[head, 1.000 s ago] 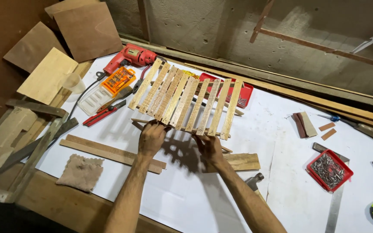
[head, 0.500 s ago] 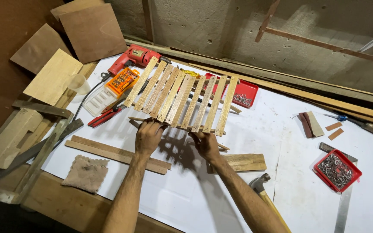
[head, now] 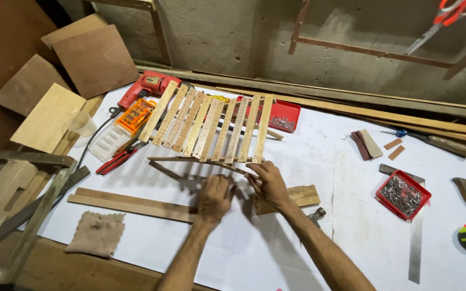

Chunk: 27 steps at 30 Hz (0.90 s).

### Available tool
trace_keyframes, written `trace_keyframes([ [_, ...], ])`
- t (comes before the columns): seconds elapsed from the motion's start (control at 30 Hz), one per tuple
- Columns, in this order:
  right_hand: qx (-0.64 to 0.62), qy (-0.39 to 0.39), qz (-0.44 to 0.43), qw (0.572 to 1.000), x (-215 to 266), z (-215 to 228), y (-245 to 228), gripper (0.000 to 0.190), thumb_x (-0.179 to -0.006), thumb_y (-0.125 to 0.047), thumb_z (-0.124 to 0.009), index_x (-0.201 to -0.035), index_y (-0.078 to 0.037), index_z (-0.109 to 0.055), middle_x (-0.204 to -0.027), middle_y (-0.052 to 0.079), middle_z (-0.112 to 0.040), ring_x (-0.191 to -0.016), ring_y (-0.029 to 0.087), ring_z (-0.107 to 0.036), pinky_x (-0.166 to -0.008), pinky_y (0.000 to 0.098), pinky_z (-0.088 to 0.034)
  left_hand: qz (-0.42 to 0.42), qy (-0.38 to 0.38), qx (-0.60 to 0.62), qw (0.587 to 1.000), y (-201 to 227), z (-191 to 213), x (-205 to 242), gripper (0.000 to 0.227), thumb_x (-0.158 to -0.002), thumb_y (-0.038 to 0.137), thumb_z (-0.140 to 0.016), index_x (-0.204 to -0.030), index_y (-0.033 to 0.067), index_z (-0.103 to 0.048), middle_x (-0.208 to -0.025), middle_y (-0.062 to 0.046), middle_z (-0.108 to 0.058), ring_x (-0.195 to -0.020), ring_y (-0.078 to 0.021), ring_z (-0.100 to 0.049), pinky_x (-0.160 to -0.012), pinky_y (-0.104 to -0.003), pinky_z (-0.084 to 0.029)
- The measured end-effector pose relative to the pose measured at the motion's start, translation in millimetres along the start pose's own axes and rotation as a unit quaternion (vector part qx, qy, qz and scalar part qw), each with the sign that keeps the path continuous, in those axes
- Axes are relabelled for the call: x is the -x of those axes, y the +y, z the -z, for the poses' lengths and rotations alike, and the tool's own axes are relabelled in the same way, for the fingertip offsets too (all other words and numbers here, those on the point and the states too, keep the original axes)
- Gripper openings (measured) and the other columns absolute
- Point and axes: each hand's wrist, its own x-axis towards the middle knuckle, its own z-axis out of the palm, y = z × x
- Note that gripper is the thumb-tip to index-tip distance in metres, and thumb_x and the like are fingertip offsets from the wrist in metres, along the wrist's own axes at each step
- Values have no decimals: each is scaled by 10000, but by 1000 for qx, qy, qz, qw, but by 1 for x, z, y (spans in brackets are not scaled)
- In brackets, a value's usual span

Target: The person assembles a small slatted wooden folding chair on a workbench. They hold the frame steady, hammer nails into the joints, position wooden slats and cross supports, and press the assembled seat and legs together to check the fit.

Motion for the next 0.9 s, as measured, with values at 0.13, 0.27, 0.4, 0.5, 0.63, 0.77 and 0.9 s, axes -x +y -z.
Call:
trace_keyframes([
  [0.13,73,-91,-78,990,27,20,32,341,-926,-333,-704,-1170,-96,-734,-1029,135,-751,-984,294,-647,-806,470,-515,-76,-49,72,993,40,-22,-14,307,-890,172,-792,-1150,35,-704,-1101,-112,-681,-1028,-243,-613,-883,-367,-534],
  [0.27,104,-175,-189,961,43,41,38,317,-924,-354,-723,-1110,-99,-757,-1003,123,-753,-931,283,-658,-819,464,-522,-99,-73,71,990,44,-55,-21,304,-886,166,-780,-1161,53,-716,-1021,-92,-690,-972,-228,-609,-842,-360,-530],
  [0.4,136,-181,-189,955,47,56,36,218,-923,-301,-703,-967,-116,-808,-979,94,-770,-909,272,-667,-797,437,-558,-47,-116,62,990,33,-73,-14,229,-942,178,-775,-1137,68,-726,-975,-87,-677,-888,-221,-587,-726,-327,-523],
  [0.5,66,-110,-176,976,38,52,47,217,-904,-215,-684,-1057,-88,-772,-1062,132,-741,-888,270,-686,-781,430,-588,-38,-94,35,994,25,-51,-13,200,-943,225,-784,-1072,89,-714,-930,-86,-645,-843,-217,-573,-666,-344,-514],
  [0.63,35,-122,-162,979,4,16,52,270,-985,-146,-621,-1232,-69,-700,-1211,169,-697,-920,314,-676,-870,439,-571,-85,-21,-7,996,4,-59,-7,195,-947,242,-795,-1029,108,-678,-917,-85,-624,-826,-217,-559,-676,-355,-507],
  [0.77,69,-95,-35,992,-32,-30,72,530,-864,-50,-635,-1393,-33,-598,-1391,216,-608,-1105,412,-586,-958,466,-520,-3,-139,-56,989,8,-43,-20,383,-1043,286,-645,-1375,140,-521,-979,-68,-649,-846,-224,-594,-736,-377,-494],
  [0.9,-289,-37,4,957,-37,-79,111,438,-919,-96,-633,-1353,-46,-601,-1508,236,-487,-1315,427,-517,-1051,501,-490,-120,67,-59,989,15,-44,-31,404,-959,138,-750,-1336,85,-612,-1136,-96,-679,-996,-261,-643,-861,-456,-509],
])
